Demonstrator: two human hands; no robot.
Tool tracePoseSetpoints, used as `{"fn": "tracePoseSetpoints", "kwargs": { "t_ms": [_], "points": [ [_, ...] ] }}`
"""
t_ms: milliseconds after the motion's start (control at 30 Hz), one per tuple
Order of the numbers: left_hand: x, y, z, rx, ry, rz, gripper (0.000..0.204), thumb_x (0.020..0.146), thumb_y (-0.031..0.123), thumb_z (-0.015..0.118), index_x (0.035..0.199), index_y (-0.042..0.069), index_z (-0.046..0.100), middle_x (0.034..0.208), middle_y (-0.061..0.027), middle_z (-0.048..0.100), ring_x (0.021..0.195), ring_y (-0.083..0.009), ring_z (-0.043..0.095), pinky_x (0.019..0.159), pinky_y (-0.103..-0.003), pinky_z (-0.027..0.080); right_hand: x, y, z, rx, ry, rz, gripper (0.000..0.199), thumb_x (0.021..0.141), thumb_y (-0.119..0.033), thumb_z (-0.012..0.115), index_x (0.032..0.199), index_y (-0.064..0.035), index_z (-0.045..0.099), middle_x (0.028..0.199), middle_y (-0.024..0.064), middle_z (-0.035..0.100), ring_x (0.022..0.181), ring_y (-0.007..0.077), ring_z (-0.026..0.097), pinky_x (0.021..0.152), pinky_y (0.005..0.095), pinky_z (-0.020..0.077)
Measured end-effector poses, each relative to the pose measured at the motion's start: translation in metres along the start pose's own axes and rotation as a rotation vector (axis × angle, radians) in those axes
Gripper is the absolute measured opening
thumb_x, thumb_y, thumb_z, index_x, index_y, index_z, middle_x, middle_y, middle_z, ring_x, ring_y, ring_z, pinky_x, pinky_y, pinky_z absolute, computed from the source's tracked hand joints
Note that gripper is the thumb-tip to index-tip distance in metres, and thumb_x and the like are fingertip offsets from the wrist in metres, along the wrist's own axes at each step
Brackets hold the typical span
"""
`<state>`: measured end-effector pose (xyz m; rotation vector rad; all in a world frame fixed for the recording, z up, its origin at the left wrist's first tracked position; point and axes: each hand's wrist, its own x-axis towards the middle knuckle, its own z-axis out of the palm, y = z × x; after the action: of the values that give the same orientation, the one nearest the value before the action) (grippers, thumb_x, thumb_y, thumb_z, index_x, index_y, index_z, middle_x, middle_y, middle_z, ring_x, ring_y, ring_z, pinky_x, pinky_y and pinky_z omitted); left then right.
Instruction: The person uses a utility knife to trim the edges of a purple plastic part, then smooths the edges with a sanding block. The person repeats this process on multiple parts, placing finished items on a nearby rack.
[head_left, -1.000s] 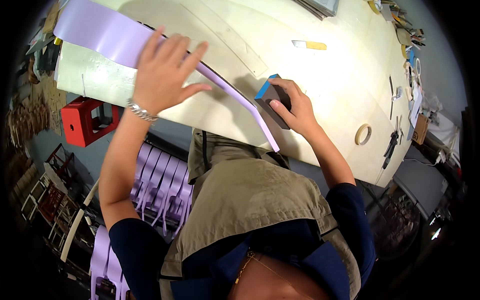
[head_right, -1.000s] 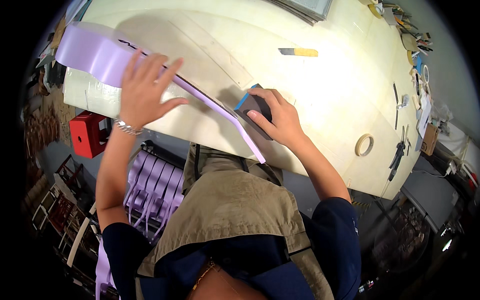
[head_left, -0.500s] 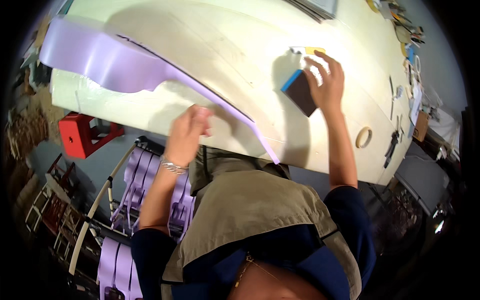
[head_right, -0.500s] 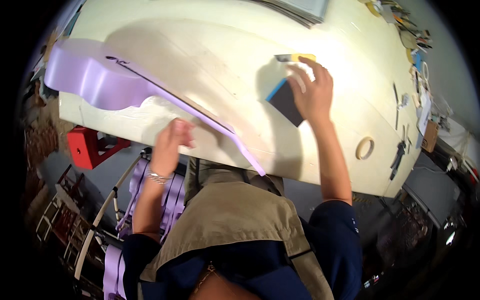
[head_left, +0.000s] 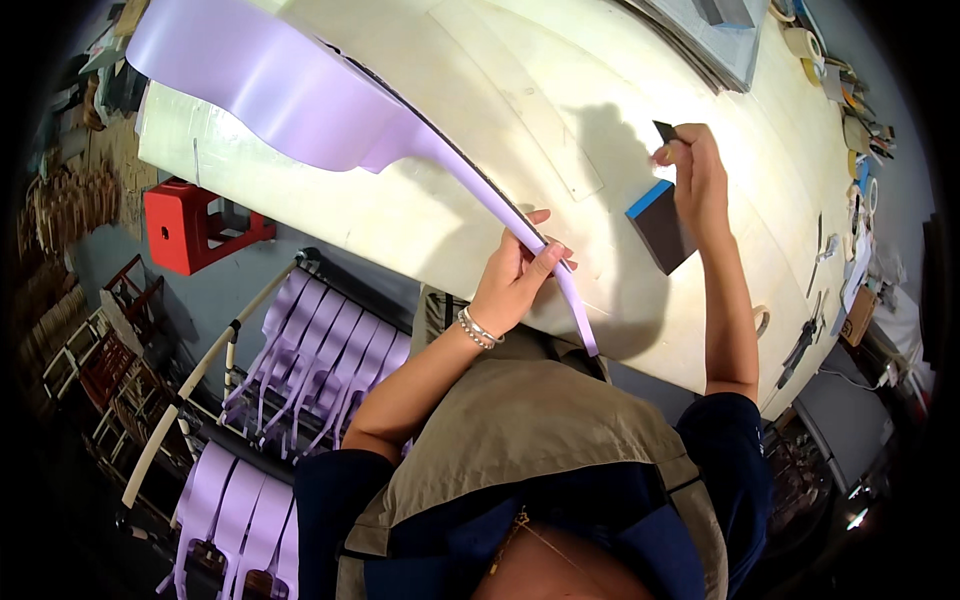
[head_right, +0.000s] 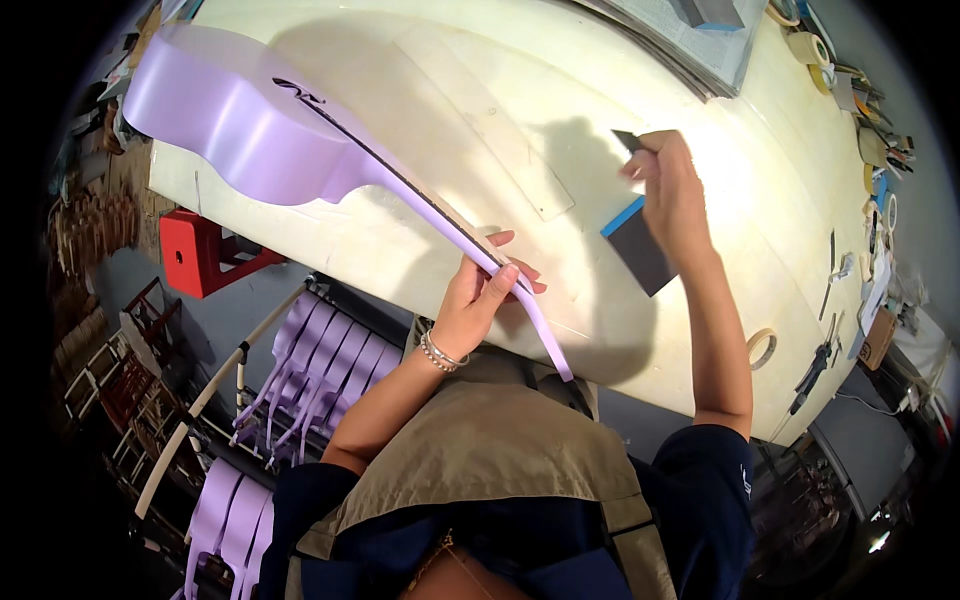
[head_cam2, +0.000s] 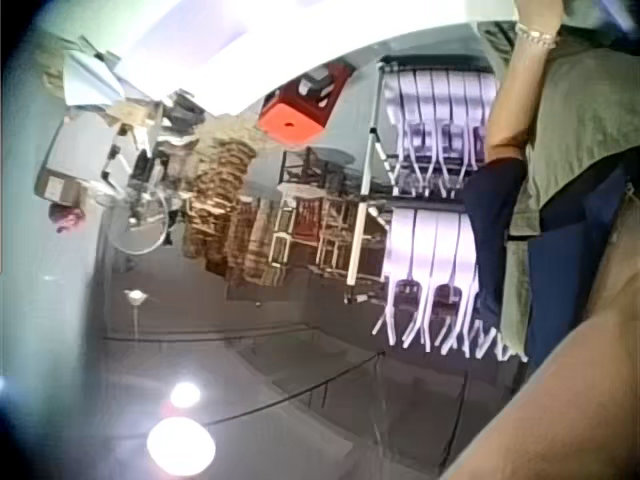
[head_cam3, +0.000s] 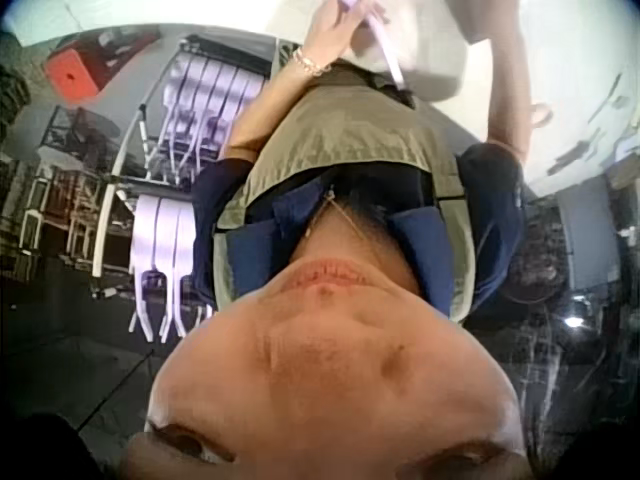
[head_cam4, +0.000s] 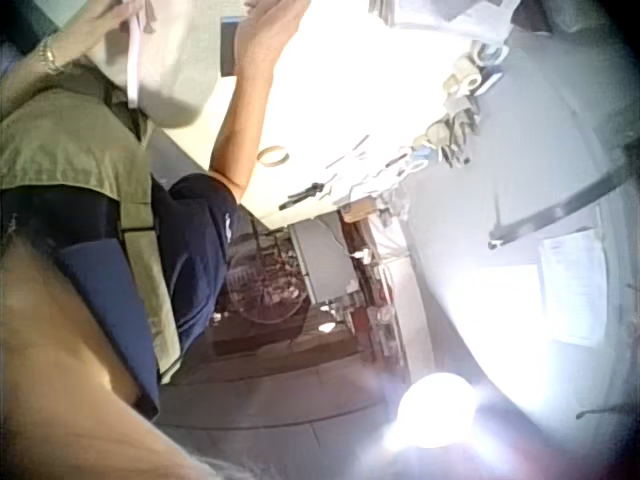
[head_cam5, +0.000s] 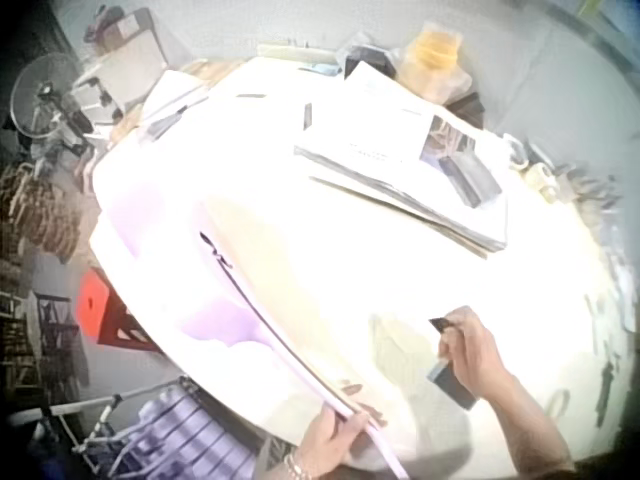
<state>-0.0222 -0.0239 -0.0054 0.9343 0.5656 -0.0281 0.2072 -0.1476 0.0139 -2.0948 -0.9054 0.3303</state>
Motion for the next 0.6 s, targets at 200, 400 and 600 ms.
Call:
{"fn": "tracePoseSetpoints", "kwargs": {
  "t_ms": [200, 400, 600],
  "points": [
    [0.008, 0.012, -0.007, 0.054, 0.117, 0.062, 0.056, 0.096, 0.024, 0.046, 0.137, -0.002, 0.019, 0.095, -0.0133, 0.061, 0.084, -0.0235, 0.065, 0.072, -0.03, 0.053, -0.025, -0.065, 0.021, 0.077, -0.43, 0.103, 0.027, 0.081, -0.001, 0.058, 0.107, -0.0072, 0.057, 0.082, 0.0115, 0.062, 0.073, 0.0226, 0.062, 0.065, 0.0308, 0.0492],
    [0.005, 0.003, 0.006, 0.018, 0.173, 0.178, 0.087, 0.081, -0.004, 0.06, 0.141, 0.004, -0.001, 0.106, -0.0133, 0.052, 0.092, -0.0163, 0.056, 0.078, -0.029, 0.05, -0.031, -0.054, 0.042, -0.041, -0.474, -0.311, 0.029, 0.069, -0.001, 0.06, 0.097, -0.0085, 0.063, 0.074, 0.0051, 0.058, 0.07, 0.0207, 0.058, 0.06, 0.0305, 0.0476],
    [0.005, -0.004, 0.019, 0.116, 0.25, 0.208, 0.089, 0.078, -0.01, 0.056, 0.142, 0.009, -0.004, 0.108, -0.0137, 0.049, 0.086, -0.013, 0.054, 0.071, -0.027, 0.05, -0.019, -0.046, 0.046, -0.21, -0.472, -0.678, 0.023, 0.067, -0.011, 0.061, 0.09, -0.0126, 0.062, 0.075, -0.0017, 0.055, 0.068, 0.0151, 0.054, 0.059, 0.0266, 0.0435]
  ]
}}
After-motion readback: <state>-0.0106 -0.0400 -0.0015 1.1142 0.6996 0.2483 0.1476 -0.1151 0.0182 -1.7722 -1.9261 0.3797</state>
